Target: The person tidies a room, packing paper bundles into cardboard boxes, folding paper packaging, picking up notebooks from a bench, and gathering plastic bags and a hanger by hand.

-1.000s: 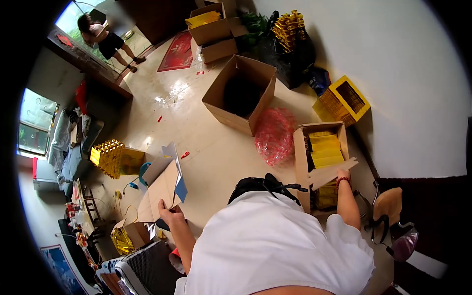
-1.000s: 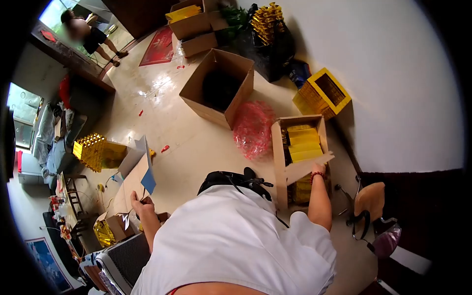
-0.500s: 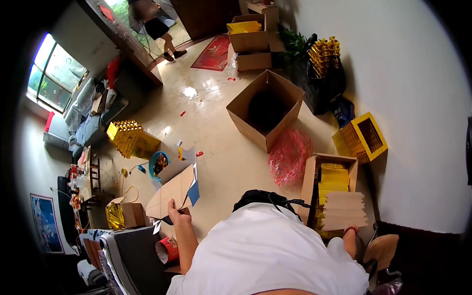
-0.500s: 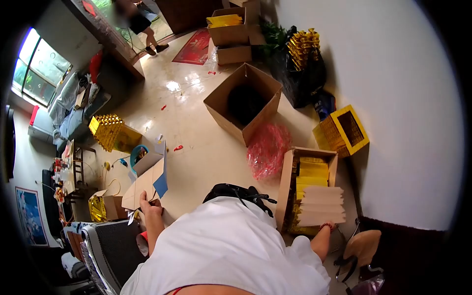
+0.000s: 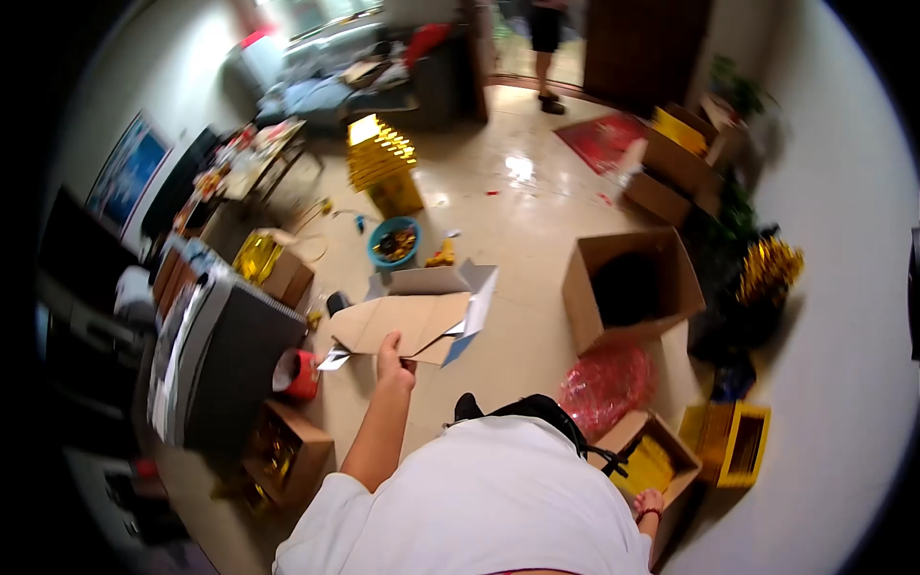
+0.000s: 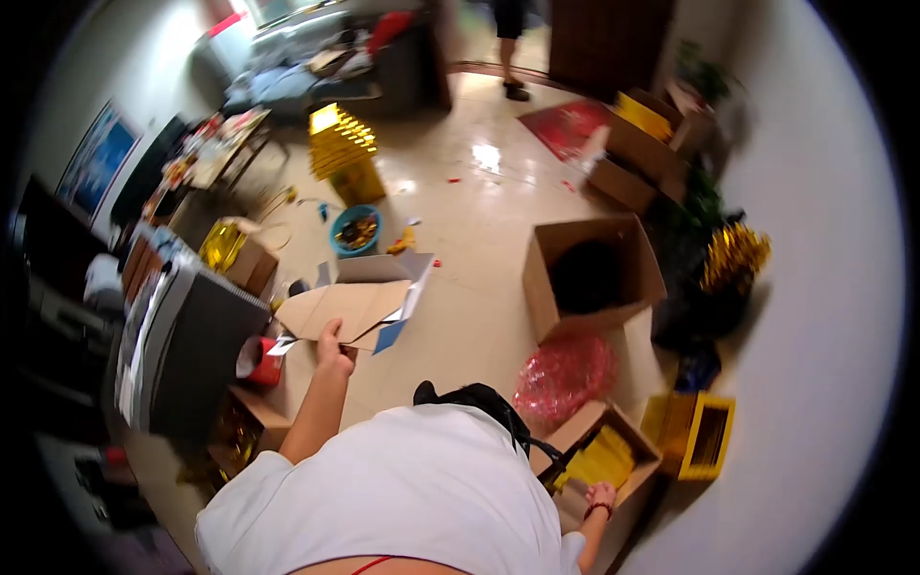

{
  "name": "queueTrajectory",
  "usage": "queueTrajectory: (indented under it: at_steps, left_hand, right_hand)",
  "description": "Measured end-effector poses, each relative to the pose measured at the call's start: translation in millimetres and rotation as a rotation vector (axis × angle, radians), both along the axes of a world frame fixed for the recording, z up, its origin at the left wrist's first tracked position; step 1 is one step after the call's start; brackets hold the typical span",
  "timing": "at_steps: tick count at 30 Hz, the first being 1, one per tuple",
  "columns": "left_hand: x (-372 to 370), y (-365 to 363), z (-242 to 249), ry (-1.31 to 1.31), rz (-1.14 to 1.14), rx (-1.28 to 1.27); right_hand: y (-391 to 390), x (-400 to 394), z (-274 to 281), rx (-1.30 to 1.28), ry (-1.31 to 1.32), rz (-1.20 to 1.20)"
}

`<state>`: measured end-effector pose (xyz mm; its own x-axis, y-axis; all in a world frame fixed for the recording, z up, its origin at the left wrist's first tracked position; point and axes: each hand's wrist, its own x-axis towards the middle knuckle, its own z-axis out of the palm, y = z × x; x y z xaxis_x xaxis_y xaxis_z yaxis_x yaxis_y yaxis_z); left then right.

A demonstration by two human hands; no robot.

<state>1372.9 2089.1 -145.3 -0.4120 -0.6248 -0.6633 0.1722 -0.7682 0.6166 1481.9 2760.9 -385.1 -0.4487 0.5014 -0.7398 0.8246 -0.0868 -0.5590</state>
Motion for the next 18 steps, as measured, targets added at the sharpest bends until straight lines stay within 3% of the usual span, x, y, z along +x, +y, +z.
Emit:
queueTrajectory:
  at_steps: [4,10,12,13,14,18]
  left_hand:
    - [30.5,-11.8,-12.4,0.002,0.130,0.021]
    - [83.6,-21.6,-9.0,0.009,0.280,-0.097]
    - [97.5,-27.8,-2.2,0.007,0.283,-0.162]
    - [104.1,-27.5,7.4,0.023,0.256,-0.198]
    - [109.4,-29.0,14.3,0.039,0.228,-0.234]
    - [112.0,-38.7,44.5,0.116,0.103,-0.340]
  right_hand:
    - [1.6,-75.9,11.1,-0.200,0.019,0.139]
    - [-27.9,-172.8,59.5,-0.097,-0.074,0.254]
    - [-17.8,-215.9,49.8,-0.136,-0.078,0.431]
    - [-21.9,-233.9,48.8,-0.145,0.001,0.404]
    - [-16.3,-260.6,35.2,-0.092,0.034,0.560]
    - [-105.9,-340.8,104.1,-0.213,0.312,0.771]
